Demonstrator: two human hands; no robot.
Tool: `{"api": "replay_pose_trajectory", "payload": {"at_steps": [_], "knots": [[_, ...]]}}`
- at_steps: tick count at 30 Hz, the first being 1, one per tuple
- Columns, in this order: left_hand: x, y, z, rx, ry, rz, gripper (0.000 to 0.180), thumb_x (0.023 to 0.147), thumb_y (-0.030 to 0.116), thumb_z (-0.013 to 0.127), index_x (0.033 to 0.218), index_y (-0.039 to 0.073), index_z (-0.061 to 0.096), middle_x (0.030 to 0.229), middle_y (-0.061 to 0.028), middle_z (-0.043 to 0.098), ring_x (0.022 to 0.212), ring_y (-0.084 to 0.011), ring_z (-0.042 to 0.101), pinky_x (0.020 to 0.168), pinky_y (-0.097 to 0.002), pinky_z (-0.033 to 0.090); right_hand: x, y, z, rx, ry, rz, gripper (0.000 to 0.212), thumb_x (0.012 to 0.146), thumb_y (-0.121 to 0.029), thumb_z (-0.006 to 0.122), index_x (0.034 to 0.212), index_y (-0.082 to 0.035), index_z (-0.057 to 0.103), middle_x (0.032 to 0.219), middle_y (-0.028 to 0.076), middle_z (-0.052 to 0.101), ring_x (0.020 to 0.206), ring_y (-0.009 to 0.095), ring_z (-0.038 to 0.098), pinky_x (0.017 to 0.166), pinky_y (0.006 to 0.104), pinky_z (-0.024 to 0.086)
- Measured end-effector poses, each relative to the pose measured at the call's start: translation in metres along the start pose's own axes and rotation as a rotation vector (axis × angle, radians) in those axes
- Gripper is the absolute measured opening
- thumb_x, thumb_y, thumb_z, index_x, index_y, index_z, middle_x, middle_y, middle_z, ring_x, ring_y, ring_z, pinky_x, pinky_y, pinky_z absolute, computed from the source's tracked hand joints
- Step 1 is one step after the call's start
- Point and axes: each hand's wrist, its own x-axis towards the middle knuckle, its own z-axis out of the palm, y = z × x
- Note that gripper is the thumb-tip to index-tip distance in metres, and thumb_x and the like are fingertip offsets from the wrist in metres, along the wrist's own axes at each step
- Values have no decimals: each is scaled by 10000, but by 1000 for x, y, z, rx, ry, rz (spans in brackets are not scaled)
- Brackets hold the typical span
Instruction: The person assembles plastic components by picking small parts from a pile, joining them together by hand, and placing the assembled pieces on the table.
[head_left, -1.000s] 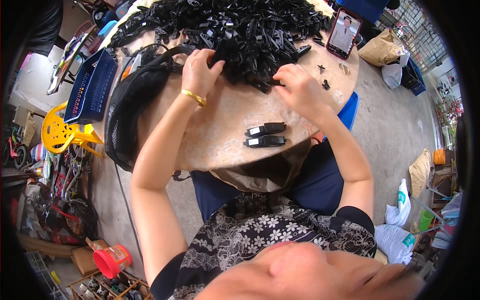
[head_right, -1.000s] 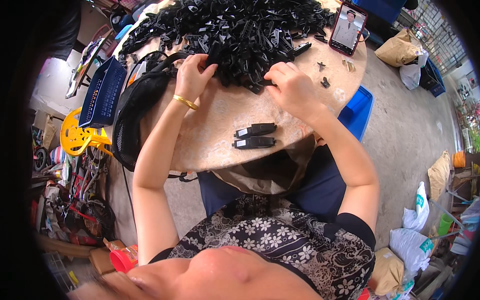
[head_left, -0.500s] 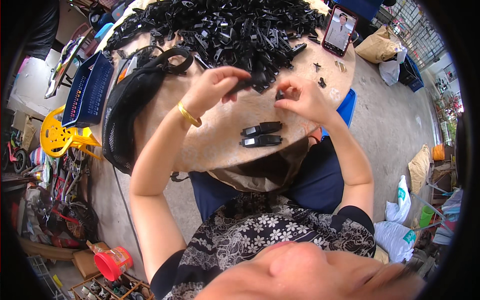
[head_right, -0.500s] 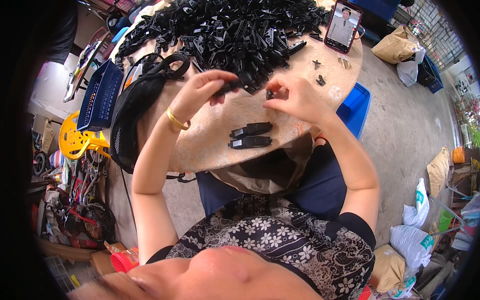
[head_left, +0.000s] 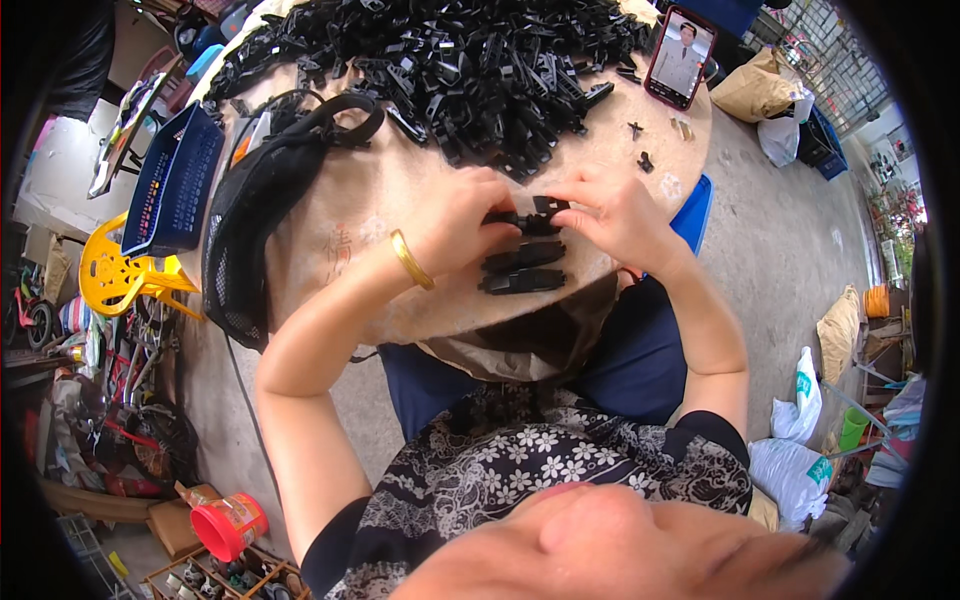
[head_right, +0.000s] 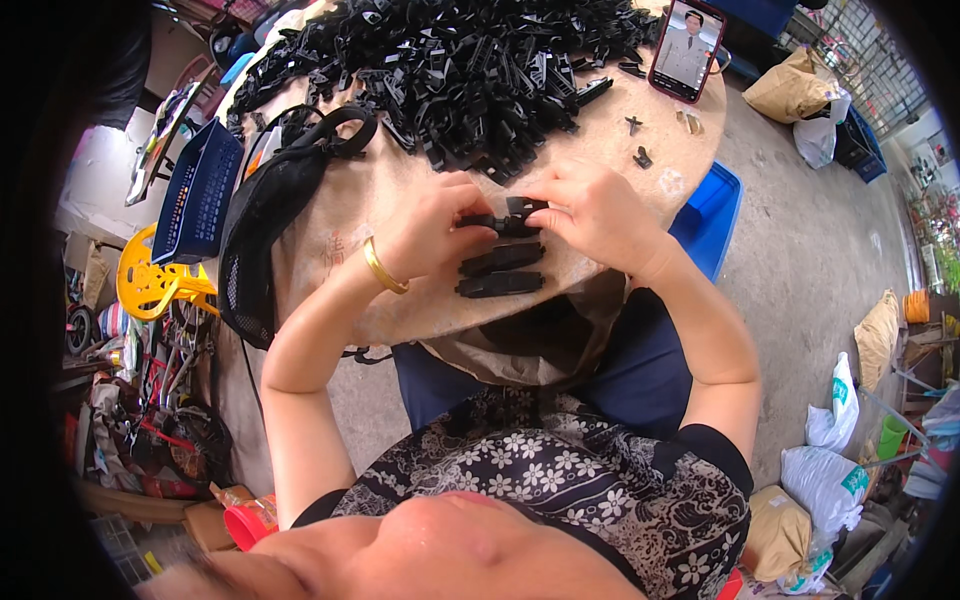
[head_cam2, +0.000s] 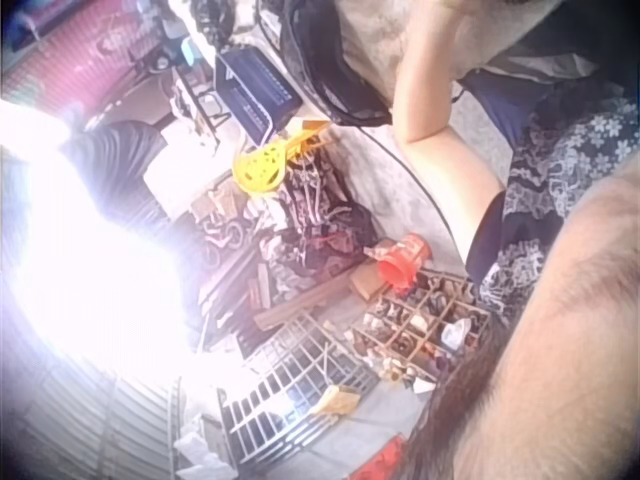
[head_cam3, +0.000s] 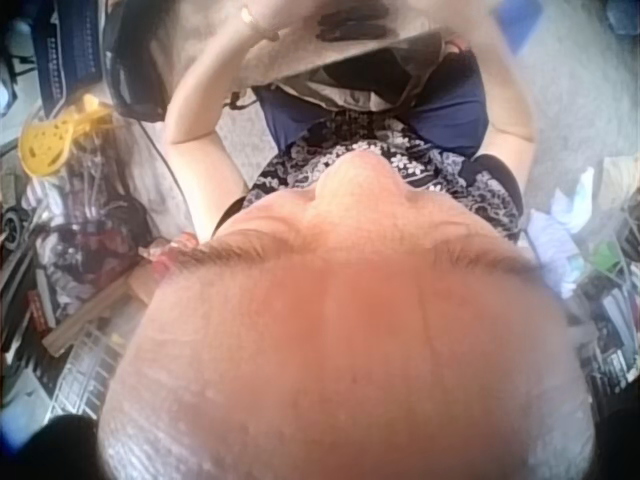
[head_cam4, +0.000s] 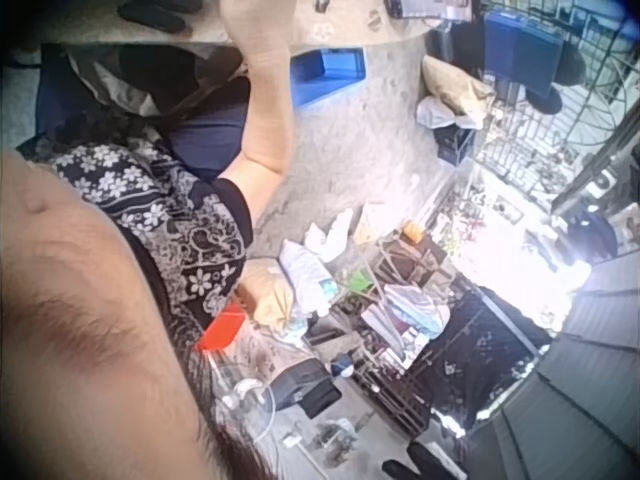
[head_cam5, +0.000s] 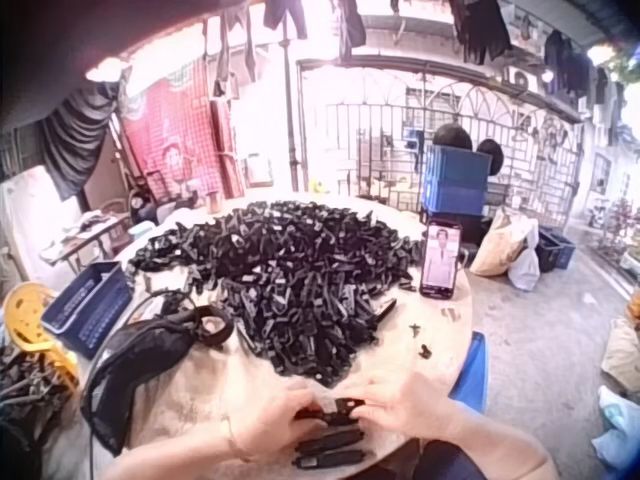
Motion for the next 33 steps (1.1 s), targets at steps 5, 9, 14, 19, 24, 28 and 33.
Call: {"api": "replay_pose_trajectory", "payload": {"at_steps": [5, 9, 14, 19, 24, 28, 33], "knots": [[-2, 3, 0, -22, -2, -118, 186, 674, 105, 772, 803, 25, 664, 760, -102, 594, 691, -249, 593, 624, -331, 484, -5, -7, -7, -284, -42, -68, 192, 734, -155, 703, 899, -58, 682, 846, 91, 603, 820, 287, 582, 718, 380, 466], [-2, 5, -2, -55, -33, -189, 196, 651, 123, 790, 773, 24, 673, 752, -108, 600, 670, -252, 601, 620, -336, 489, -6, -7, -8, -339, -23, -95, 172, 722, -165, 708, 846, -52, 674, 820, 89, 599, 802, 286, 588, 697, 377, 467], [-2, 10, -5, -72, -60, -212, 200, 649, 128, 793, 769, 23, 673, 748, -107, 603, 674, -247, 607, 620, -335, 491, -5, 1, 0, -167, -35, -103, 154, 708, -175, 718, 781, -48, 670, 767, 83, 595, 758, 286, 590, 671, 378, 471], [-3, 15, -4, -70, -114, -288, 190, 672, 137, 787, 765, 21, 669, 711, -109, 601, 647, -245, 606, 599, -332, 486, -8, -6, -3, -242, -18, -96, 164, 709, -179, 717, 781, -41, 667, 763, 87, 595, 753, 289, 589, 655, 379, 470], [0, 19, 0, -143, -127, -271, 189, 680, 134, 785, 763, 16, 664, 713, -107, 605, 647, -229, 605, 591, -329, 478, -2, 3, 13, -60, -64, -113, 160, 709, -168, 711, 783, -34, 664, 756, 92, 586, 752, 290, 582, 644, 381, 468], [-1, 13, 2, -171, -119, -177, 181, 706, 144, 776, 787, 19, 672, 734, -89, 614, 665, -199, 599, 604, -312, 472, -1, 6, 14, -44, -41, -152, 184, 707, -171, 719, 812, -28, 670, 757, 96, 588, 720, 280, 581, 635, 366, 472], [10, -15, -17, -206, -55, -206, 127, 810, 157, 699, 881, 51, 694, 812, -82, 643, 692, -156, 587, 638, -290, 476, -1, 4, 5, 54, -204, -83, 211, 734, -211, 732, 843, -36, 687, 775, 95, 601, 691, 261, 588, 634, 349, 476]]}}
